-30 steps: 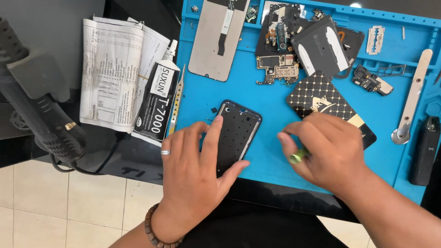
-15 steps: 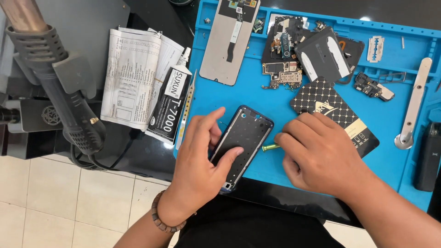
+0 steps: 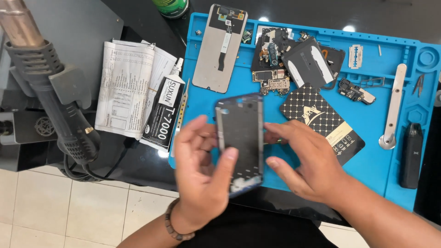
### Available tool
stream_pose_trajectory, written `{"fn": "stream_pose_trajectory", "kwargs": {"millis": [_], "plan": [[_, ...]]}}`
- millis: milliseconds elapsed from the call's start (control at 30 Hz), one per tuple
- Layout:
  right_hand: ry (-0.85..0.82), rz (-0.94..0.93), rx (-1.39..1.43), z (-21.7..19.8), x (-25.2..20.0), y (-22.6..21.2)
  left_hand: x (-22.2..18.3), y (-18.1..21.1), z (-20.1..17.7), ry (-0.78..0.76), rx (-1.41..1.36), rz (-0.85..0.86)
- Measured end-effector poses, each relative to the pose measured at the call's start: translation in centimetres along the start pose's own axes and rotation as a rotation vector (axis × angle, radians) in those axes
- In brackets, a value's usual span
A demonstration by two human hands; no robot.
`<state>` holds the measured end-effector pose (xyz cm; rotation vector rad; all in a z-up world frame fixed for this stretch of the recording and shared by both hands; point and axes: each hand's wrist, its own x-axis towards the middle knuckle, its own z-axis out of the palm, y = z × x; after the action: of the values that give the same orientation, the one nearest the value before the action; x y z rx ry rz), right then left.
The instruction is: Disassembling a mobile phone by removing screws and extracting internal components for repair or replacement.
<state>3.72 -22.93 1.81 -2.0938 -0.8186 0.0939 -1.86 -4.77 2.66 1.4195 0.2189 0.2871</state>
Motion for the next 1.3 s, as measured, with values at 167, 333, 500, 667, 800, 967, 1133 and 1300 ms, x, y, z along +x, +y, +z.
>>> {"fn": "stream_pose_trajectory", "kwargs": {"millis": [167,333,500,667,800,967,1133,1300], "plan": [[0.169,0.356,0.311,0.1,-1.5,1.1,-0.7,0.3,1.1,-0.289,0.020,0.080],[0.319,0.498,0.569,-0.2,-1.3,2.3,2.9,0.8,-1.5,-0.311,0.327,0.351],[0.395,0.654,0.822,-0.2,-0.7,2.1,4.7,-0.7,-3.6,-0.210,1.060,0.561],[0.343,0.742,0.979,-0.3,-0.8,2.3,4.7,-1.5,-3.6,-0.197,1.207,0.579],[-0.012,0.405,1.415,-0.9,-0.1,1.8,4.9,-1.7,-3.5,-0.211,1.213,0.604],[-0.214,0.243,1.646,-1.5,0.3,1.5,5.1,-1.5,-3.3,-0.267,1.172,0.555],[-0.326,0.262,1.854,-2.2,0.5,1.0,5.2,-1.3,-3.1,-0.287,1.149,0.561],[-0.386,0.322,1.894,-2.6,0.4,1.0,5.0,0.1,-2.4,-0.324,0.817,0.578]]}}
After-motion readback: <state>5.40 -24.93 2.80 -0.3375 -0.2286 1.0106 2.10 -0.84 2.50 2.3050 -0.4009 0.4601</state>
